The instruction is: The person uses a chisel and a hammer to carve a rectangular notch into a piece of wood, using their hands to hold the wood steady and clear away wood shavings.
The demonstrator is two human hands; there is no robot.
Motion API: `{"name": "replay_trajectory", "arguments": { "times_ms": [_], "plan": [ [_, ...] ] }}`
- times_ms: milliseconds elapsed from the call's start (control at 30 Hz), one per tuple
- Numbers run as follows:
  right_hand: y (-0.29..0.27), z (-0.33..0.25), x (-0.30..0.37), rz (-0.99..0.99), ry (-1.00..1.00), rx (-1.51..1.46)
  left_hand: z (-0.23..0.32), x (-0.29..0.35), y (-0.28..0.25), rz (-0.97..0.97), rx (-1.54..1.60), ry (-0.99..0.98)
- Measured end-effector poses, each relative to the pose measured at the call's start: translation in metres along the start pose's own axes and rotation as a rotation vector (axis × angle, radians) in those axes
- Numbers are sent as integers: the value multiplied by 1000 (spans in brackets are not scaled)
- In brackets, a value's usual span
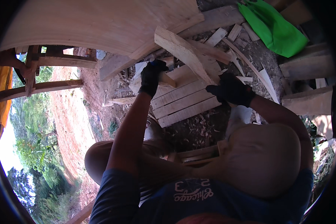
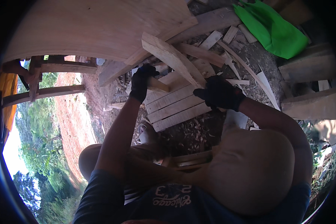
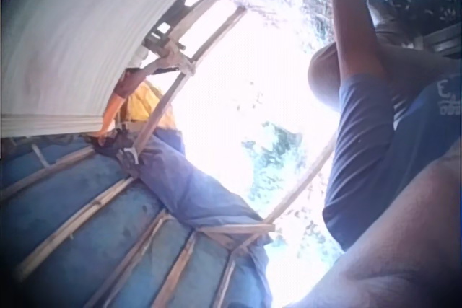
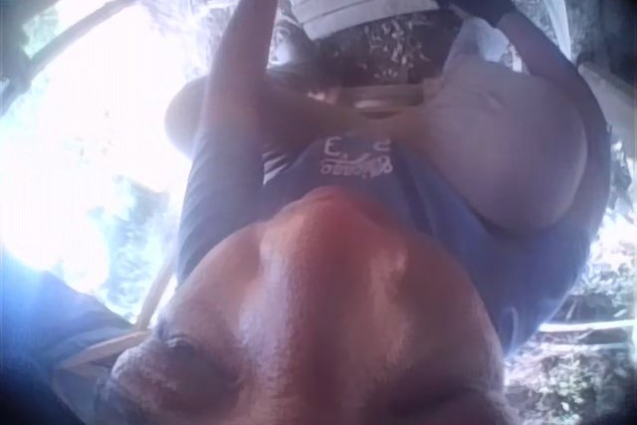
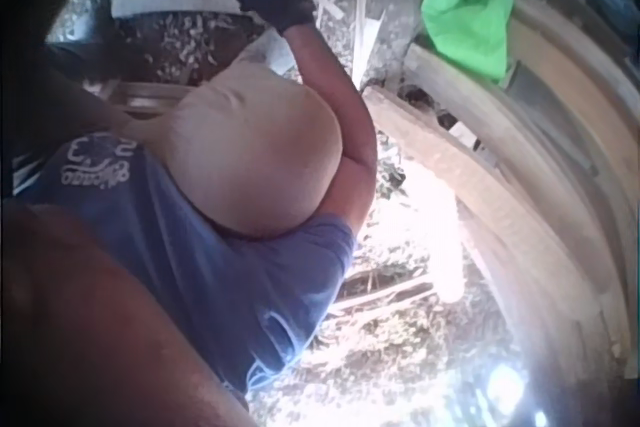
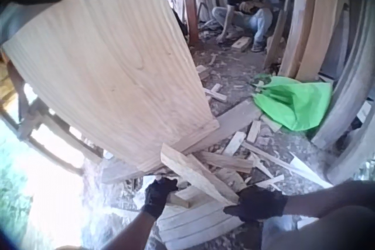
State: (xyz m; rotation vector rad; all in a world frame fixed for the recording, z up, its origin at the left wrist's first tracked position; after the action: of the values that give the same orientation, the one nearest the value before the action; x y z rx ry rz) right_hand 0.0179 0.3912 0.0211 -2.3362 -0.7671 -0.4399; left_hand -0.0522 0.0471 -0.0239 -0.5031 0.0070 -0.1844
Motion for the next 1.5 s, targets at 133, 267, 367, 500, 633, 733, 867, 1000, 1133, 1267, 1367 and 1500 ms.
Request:
{"name": "replay_trajectory", "arguments": {
  "times_ms": [133, 267, 367, 500, 633, 733, 867, 1000, 1133, 1267, 1367, 1500],
  "plan": [
    [-24, -32, 9, -73, 169, 1, -2, 3, 1, -53, -376, 70],
    [-75, -97, 25, 20, 104, -254, -9, 1, 0, -110, -568, 148],
    [-74, -109, 18, 141, 70, -436, -9, 2, -1, -117, -664, 163],
    [-34, -74, 10, 124, 67, 7, -14, -4, 5, -98, -650, 195],
    [-19, -45, 4, 33, 65, 391, 8, -5, 11, -2, -402, 108],
    [-71, -111, 20, 156, -186, 452, -7, 2, -3, -24, -479, 144],
    [-81, -129, 34, 226, -164, -420, -5, 2, 2, -96, -448, 17],
    [-13, -60, 16, 392, -286, 276, -12, 1, 19, 2, -487, 279],
    [-43, -107, 18, 54, 61, 236, 7, -2, 11, -50, -387, 132],
    [-83, -106, 21, 379, -465, 180, 33, 4, 14, -21, -221, -51],
    [-77, -125, 23, 321, -245, -563, 45, 8, 6, -13, -209, -151],
    [-21, -72, 22, 72, 45, 236, 12, 4, 16, 130, -452, 369]
  ]
}}
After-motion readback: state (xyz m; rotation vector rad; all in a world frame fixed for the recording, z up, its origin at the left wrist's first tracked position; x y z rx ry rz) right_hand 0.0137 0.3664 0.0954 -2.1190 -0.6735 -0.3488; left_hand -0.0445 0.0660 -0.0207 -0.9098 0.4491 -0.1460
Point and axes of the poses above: each hand's wrist, its own x-axis away from the middle knuckle, its own y-axis out of the palm, z = x × y, the point moved 1 cm from there along -x, towards the middle knuckle, and after that the axes turned 13 degrees about y, right-handed, at the moved point
